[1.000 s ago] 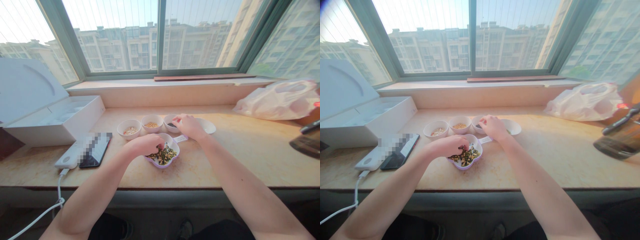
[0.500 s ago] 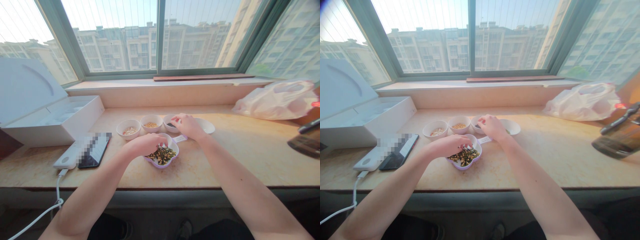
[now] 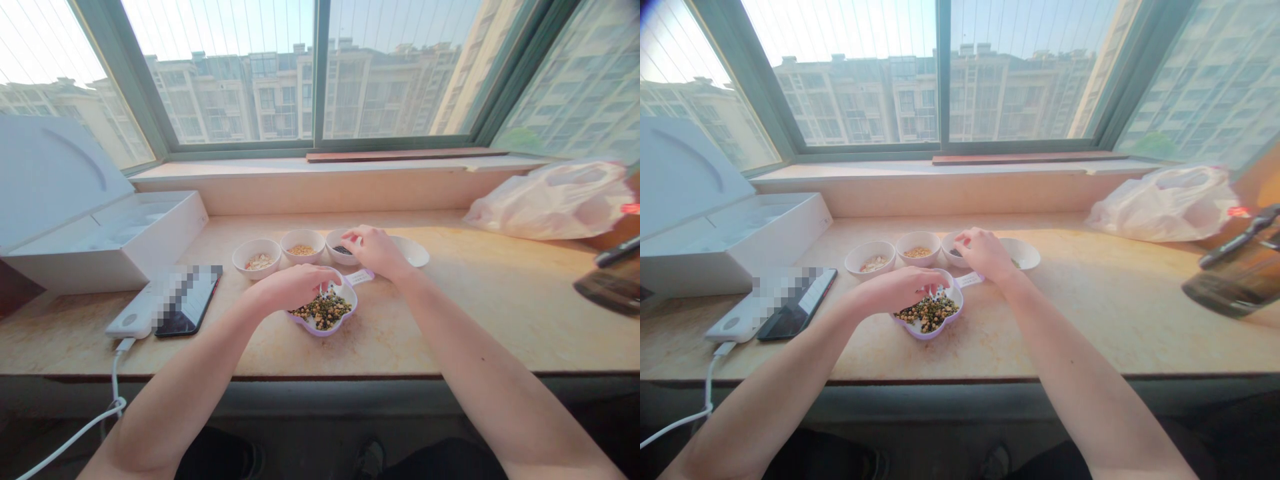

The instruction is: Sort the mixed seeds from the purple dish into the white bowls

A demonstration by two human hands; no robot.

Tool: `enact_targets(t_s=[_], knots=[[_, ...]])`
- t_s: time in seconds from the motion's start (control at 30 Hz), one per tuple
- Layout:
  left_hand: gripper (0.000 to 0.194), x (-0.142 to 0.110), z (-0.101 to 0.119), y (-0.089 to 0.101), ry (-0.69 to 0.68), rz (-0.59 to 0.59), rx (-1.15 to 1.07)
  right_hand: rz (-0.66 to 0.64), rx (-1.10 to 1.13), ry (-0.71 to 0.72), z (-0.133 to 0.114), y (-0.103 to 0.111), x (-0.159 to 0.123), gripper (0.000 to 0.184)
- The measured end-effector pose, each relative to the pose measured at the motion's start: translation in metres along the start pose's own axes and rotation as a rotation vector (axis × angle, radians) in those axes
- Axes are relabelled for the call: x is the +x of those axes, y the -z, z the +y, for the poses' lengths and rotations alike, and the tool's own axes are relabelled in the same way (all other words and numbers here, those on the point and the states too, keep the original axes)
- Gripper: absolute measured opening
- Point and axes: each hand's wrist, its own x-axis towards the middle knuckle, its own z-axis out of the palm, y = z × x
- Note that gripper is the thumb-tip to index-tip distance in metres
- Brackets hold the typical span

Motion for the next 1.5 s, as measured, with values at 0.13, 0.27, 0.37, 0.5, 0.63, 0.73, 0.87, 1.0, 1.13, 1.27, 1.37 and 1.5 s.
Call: enact_targets(t_s=[0.13, 0.27, 0.37, 0.5, 0.63, 0.73, 0.87, 1.0, 1.13, 1.27, 1.37, 1.5], knots=[[0.048, 0.003, -0.006, -0.004, 0.0, 0.149, -0.03, 0.026, 0.011, 0.022, -0.002, 0.001, 0.0, 0.016], [0.048, 0.005, -0.012, -0.009, -0.023, 0.279, -0.038, 0.047, 0.048, 0.041, -0.004, 0.002, -0.001, 0.017], [0.05, 0.005, -0.011, -0.009, -0.038, 0.362, -0.044, 0.052, 0.087, 0.056, -0.008, 0.003, -0.002, 0.017], [0.055, 0.004, -0.009, -0.006, -0.039, 0.472, -0.048, 0.003, 0.216, 0.047, -0.014, 0.007, -0.005, 0.021], [0.056, 0.006, -0.012, -0.006, -0.091, 0.607, -0.061, -0.203, 0.509, 0.062, -0.019, 0.012, -0.009, 0.03], [0.051, 0.008, -0.016, -0.009, -0.12, 0.674, -0.073, -0.449, 0.663, 0.045, -0.02, 0.013, -0.012, 0.042], [0.039, 0.01, -0.015, -0.011, -0.121, 0.644, -0.076, -0.633, 0.713, 0.034, -0.02, 0.01, -0.015, 0.048], [0.029, 0.009, -0.009, -0.01, -0.097, 0.56, -0.057, -0.655, 0.716, 0.023, -0.022, 0.006, -0.017, 0.044], [0.023, 0.007, -0.006, -0.008, -0.085, 0.49, -0.043, -0.655, 0.702, 0.007, -0.025, 0.006, -0.017, 0.037], [0.032, 0.004, -0.007, -0.004, 0.08, 0.495, -0.039, -0.507, 0.695, 0.038, -0.025, 0.009, -0.016, 0.034], [0.027, 0.0, -0.006, 0.0, 0.157, 0.346, 0.014, -0.314, 0.627, 0.032, -0.025, 0.013, -0.015, 0.034], [0.018, -0.006, -0.002, 0.004, 0.086, 0.016, 0.084, -0.054, 0.372, 0.034, -0.021, 0.019, -0.01, 0.025]])
